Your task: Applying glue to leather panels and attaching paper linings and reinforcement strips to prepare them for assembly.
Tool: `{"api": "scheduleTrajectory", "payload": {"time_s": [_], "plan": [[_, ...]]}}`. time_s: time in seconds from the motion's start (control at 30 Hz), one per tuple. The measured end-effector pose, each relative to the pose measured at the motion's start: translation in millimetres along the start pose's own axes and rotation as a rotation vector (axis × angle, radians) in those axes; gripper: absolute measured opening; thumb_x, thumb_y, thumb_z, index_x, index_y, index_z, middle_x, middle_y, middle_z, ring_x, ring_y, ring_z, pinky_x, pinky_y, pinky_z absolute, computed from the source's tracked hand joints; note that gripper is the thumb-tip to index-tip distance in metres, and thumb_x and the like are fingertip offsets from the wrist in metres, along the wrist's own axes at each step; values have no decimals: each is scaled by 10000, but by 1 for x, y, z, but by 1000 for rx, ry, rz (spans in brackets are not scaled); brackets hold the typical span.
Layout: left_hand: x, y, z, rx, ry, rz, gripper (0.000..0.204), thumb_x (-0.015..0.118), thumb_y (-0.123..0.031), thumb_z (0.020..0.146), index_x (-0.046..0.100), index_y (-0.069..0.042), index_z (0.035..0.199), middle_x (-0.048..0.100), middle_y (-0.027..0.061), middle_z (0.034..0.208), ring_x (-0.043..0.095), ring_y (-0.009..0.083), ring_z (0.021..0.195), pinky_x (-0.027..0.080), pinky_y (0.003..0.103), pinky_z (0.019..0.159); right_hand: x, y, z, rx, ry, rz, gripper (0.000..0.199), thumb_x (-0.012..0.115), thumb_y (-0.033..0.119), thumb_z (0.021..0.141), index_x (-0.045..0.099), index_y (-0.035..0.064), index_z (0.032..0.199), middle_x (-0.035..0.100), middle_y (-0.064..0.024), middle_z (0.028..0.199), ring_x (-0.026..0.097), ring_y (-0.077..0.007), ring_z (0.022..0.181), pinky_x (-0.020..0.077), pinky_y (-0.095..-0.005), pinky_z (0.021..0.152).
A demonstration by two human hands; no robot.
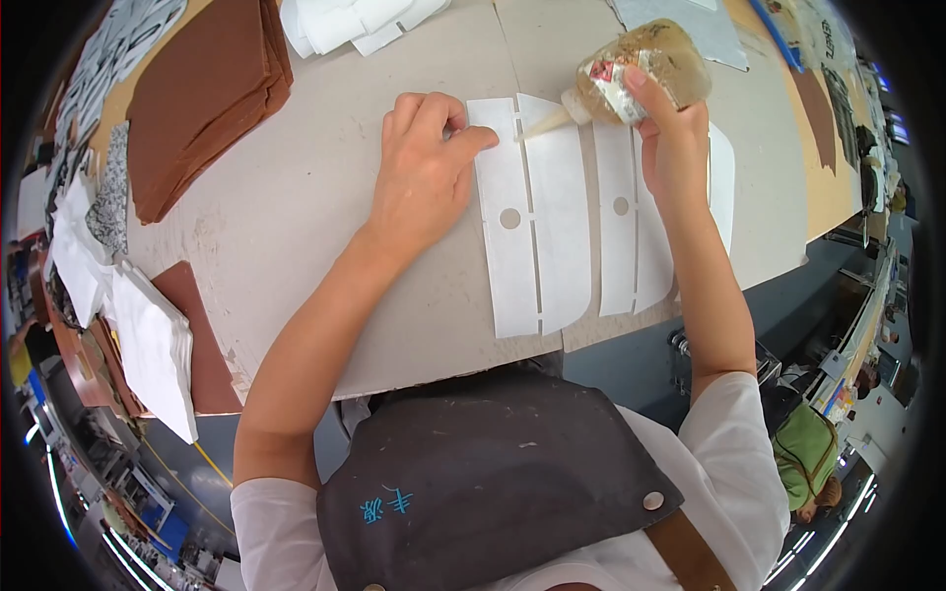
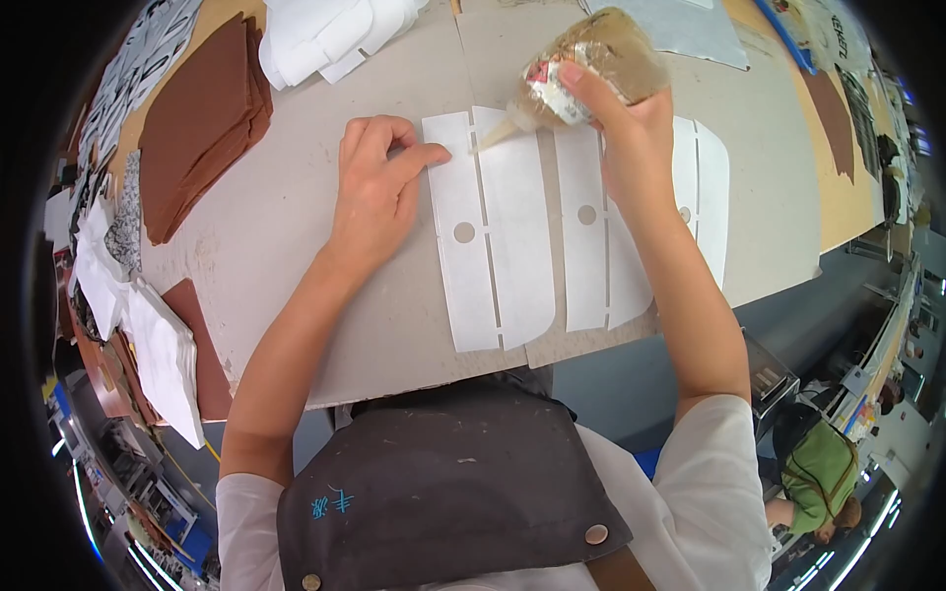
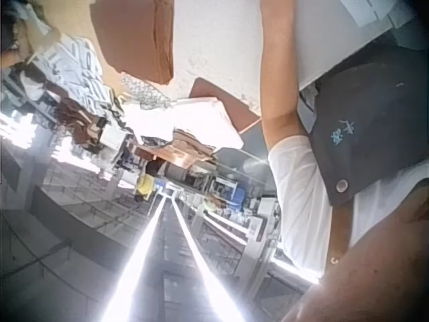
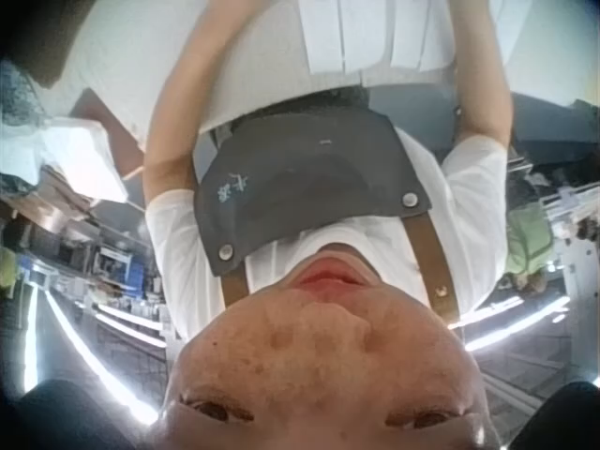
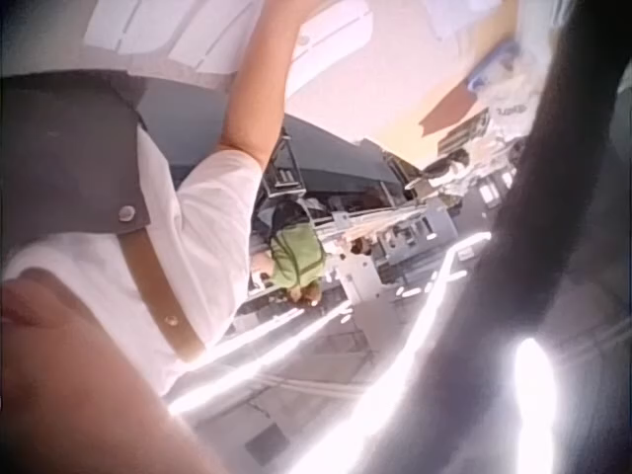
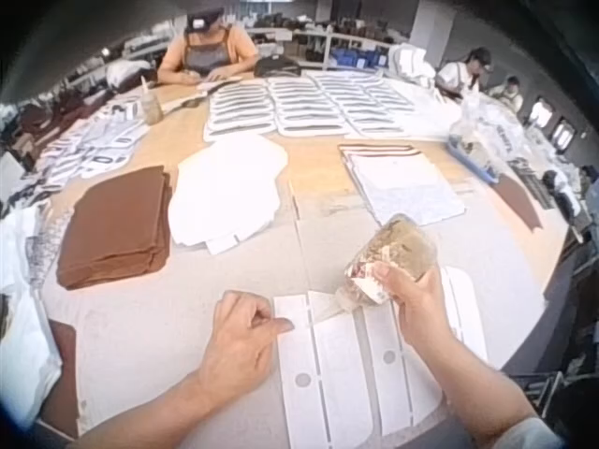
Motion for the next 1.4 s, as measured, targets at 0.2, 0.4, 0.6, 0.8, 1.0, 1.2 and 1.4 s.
{"api": "scheduleTrajectory", "payload": {"time_s": [0.2, 0.4, 0.6, 0.8, 1.0, 1.2, 1.4], "plan": [[0, 0, -1, 40, -27, 14, 265, 582, 115, 712, 703, -81, 843, 519, 63, 885, 471, 254, 876, 400, 348, 769, -6, -3, -44, 128, 1, -2, 417, 734, 152, 764, 579, -21, 1110, 643, -85, 985, 614, -154, 894, 476, -283, 802], [0, 1, -3, 79, -49, 44, 246, 628, 79, 672, 709, -90, 831, 505, 47, 881, 462, 248, 881, 382, 366, 753, -9, -4, -89, 245, 79, -22, 499, 738, 145, 749, 540, -37, 1170, 634, -104, 1036, 603, -169, 947, 460, -309, 867], [0, 1, -1, 72, -30, 66, 275, 588, 112, 696, 707, -89, 841, 517, 48, 870, 466, 252, 890, 401, 353, 777, -17, -9, -124, 356, 152, -66, 606, 739, 146, 754, 463, -33, 1263, 602, -117, 1104, 576, -172, 1046, 444, -321, 927], [-3, -9, -1, 106, -33, 103, 257, 596, 97, 689, 702, -89, 831, 609, 28, 989, 481, 253, 932, 379, 371, 805, -21, 13, -48, 114, -31, 101, 499, 723, 162, 801, 509, -16, 1216, 618, -94, 1079, 613, -171, 984, 491, -327, 872], [3, -11, -3, 108, 17, 119, 239, 602, 75, 692, 675, -52, 881, 650, -8, 999, 485, 252, 916, 359, 350, 812, -5, 11, 15, -58, -16, 20, 391, 677, 188, 861, 543, -3, 1174, 630, -76, 1066, 611, -161, 1000, 493, -344, 884], [1, -11, -2, 99, 11, 92, 242, 593, 78, 699, 665, -42, 896, 650, -2, 978, 491, 248, 899, 356, 349, 805, -1, 1, 18, -13, 48, -74, 397, 687, 187, 846, 545, -9, 1161, 632, -81, 1057, 615, -166, 983, 495, -340, 872], [2, -12, -2, 118, 2, 107, 235, 591, 81, 706, 664, -39, 895, 650, 0, 973, 492, 243, 892, 356, 346, 801, -8, 0, -22, 103, 8, 5, 390, 734, 156, 773, 584, -2, 1097, 652, -65, 967, 616, -126, 865, 475, -260, 748]]}}
Point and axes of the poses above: each hand's wrist, its own z-axis towards the middle knuckle, its own x-axis out of the palm, y = z × x, the point moved 8 cm from there along z, towards the middle knuckle
